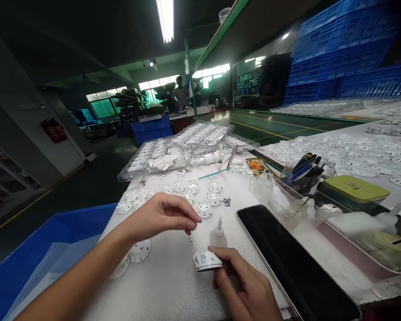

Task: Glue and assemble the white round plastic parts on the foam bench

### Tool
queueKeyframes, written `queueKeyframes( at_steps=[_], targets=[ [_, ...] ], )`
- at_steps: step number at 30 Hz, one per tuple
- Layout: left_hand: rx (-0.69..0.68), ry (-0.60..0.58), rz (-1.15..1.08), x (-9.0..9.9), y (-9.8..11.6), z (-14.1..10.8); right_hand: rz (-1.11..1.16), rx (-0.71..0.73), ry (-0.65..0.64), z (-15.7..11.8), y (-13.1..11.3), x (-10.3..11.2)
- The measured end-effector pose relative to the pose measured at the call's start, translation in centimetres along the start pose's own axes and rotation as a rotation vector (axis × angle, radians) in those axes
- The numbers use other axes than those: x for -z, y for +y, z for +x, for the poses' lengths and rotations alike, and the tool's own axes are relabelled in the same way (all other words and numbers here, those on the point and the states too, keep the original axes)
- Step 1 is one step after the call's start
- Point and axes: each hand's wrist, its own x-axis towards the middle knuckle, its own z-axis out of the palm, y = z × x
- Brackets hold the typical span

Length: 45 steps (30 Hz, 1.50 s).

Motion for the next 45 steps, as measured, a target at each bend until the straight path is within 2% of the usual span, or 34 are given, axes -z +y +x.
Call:
queueKeyframes(
  at_steps=[6, 12, 16, 20, 24, 26, 29, 33, 35, 40, 42, 45],
  targets=[
    [0.032, -0.072, -0.003, -0.9, -0.1, -1.2, -0.094, -0.046, 0.044, -0.1, -0.3, -0.4],
    [0.164, -0.025, -0.065, -1.4, -0.9, -1.4, -0.13, 0.098, 0.087, 0.0, -0.5, -0.7],
    [0.13, -0.063, -0.054, -1.7, -1.1, -1.2, -0.173, 0.164, 0.044, 0.2, -0.7, -0.6],
    [0.099, -0.116, 0.03, -1.8, -1.0, -1.2, -0.233, 0.194, 0.056, 0.3, -0.7, -0.6],
    [0.216, -0.043, -0.088, -2.3, -1.4, -1.3, -0.248, 0.215, 0.153, 0.1, -0.4, -1.1],
    [0.252, -0.003, -0.143, -2.6, -1.7, -1.3, -0.267, 0.207, 0.148, 0.0, -0.4, -1.2],
    [0.206, 0.006, -0.129, -3.1, -2.1, -1.2, -0.326, 0.211, 0.082, -0.1, -0.4, -0.9],
    [0.222, -0.029, -0.155, -3.3, -2.3, -1.2, -0.382, 0.245, 0.068, -0.1, -0.7, -0.5],
    [0.217, -0.033, -0.093, -3.2, -2.1, -1.4, -0.388, 0.235, 0.057, -0.1, -0.8, -0.5],
    [0.064, -0.075, 0.1, -3.1, -1.7, -1.6, -0.333, 0.18, 0.066, -0.2, -1.2, -0.4],
    [0.014, -0.094, 0.083, -3.2, -1.6, -1.6, -0.316, 0.153, 0.066, -0.2, -1.2, -0.4],
    [0.027, -0.096, 0.014, -3.5, -1.6, -1.6, -0.294, 0.134, 0.07, -0.4, -1.2, -0.4]
  ],
)
